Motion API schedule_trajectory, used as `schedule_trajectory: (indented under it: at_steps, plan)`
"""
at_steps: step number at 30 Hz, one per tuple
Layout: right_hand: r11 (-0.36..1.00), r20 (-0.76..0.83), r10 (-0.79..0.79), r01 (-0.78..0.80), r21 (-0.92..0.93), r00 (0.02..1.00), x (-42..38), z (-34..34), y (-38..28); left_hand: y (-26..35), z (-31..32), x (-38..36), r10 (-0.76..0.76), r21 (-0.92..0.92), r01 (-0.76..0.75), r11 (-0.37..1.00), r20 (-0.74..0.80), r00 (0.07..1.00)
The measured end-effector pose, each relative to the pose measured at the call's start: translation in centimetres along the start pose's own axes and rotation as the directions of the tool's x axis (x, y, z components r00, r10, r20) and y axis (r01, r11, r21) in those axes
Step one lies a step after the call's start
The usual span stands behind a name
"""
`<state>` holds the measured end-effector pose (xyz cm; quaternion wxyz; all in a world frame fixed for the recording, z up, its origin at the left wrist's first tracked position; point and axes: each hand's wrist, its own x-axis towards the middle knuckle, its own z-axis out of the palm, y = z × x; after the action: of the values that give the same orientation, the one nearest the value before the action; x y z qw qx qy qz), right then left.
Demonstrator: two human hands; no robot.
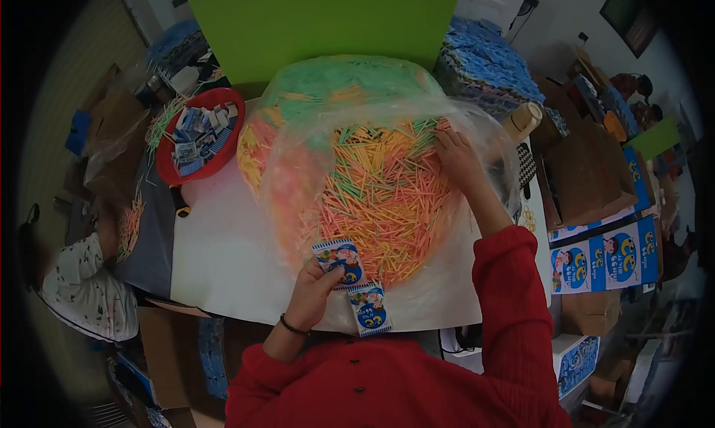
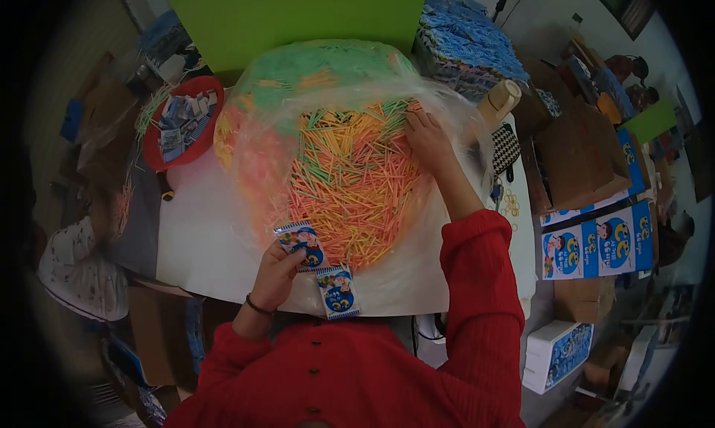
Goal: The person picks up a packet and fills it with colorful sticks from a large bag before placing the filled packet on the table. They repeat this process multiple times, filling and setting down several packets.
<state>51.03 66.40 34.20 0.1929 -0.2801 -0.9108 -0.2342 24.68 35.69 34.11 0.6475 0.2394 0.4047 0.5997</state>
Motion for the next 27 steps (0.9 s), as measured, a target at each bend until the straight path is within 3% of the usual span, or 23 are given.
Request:
schedule_trajectory:
  at_steps: [2, 4, 6, 7, 8, 9, 10, 12, 13, 15, 20, 22, 26, 27]
  plan:
    - [0.996, -0.009, 0.042, -0.041, 0.076, 0.999, 0.0, 0.1, -0.4, -0.3, 0.0, -0.3, -0.093, -0.055, 0.095, 0.994, 0.031, 0.995]
    - [0.985, -0.013, 0.089, -0.086, 0.152, 0.996, 0.3, -0.6, -1.4, -0.7, -0.4, -0.1, -0.086, -0.029, 0.087, 0.996, 0.032, 0.996]
    - [0.757, 0.13, 0.372, -0.382, 0.53, 0.919, 0.4, -1.9, -3.0, -0.8, -0.7, -0.2, -0.081, -0.003, 0.081, 0.997, 0.037, 0.996]
    - [0.757, 0.13, 0.373, -0.382, 0.53, 0.919, 0.4, -2.4, -3.9, -0.6, -0.7, -0.1, -0.124, -0.003, 0.124, 0.992, 0.044, 0.991]
    - [0.426, 0.124, 0.448, -0.333, 0.841, 0.885, 0.3, -2.9, -4.8, -0.5, -0.7, -0.1, -0.17, -0.002, 0.17, 0.985, 0.052, 0.984]
    - [0.017, 0.154, 0.517, -0.19, 0.982, 0.842, -0.3, -3.6, -5.5, -0.4, -0.7, -0.1, -0.177, 0.001, 0.177, 0.984, 0.056, 0.983]
    - [0.014, 0.163, 0.527, -0.2, 0.98, 0.834, -1.4, -4.5, -6.2, -0.5, -0.7, -0.3, -0.17, 0.016, 0.169, 0.985, 0.07, 0.983]
    - [-0.326, 0.425, 0.632, -0.275, 0.904, 0.648, -4.9, -6.7, -8.7, -0.7, -0.8, -1.0, -0.204, 0.028, 0.202, 0.979, 0.082, 0.975]
    - [-0.336, 0.446, 0.638, -0.294, 0.895, 0.628, -6.9, -8.1, -10.1, -0.6, -0.8, -1.1, -0.205, -0.004, 0.206, 0.979, 0.086, 0.975]
    - [-0.466, 0.539, 0.696, -0.273, 0.842, 0.474, -10.1, -10.5, -12.8, -0.8, -1.0, -1.4, -0.178, -0.075, 0.185, 0.98, 0.08, 0.981]
    - [-0.313, 0.454, 0.811, -0.381, 0.87, 0.37, -16.5, -7.9, -18.3, -3.0, -1.3, -1.1, -0.208, -0.084, 0.208, 0.975, 0.009, 0.978]
    - [-0.109, 0.366, 0.814, -0.501, 0.859, 0.451, -17.3, -7.3, -18.7, -3.6, -0.8, -0.8, -0.222, -0.075, 0.221, 0.972, -0.013, 0.975]
    - [-0.178, 0.486, 0.746, -0.567, 0.805, 0.455, -17.4, -7.8, -18.6, -3.8, 0.0, -0.8, -0.199, -0.117, 0.2, 0.973, 0.02, 0.98]
    - [-0.116, 0.499, 0.712, -0.618, 0.777, 0.494, -17.5, -7.8, -18.4, -3.9, 0.0, -0.8, -0.197, -0.1, 0.201, 0.975, 0.045, 0.979]
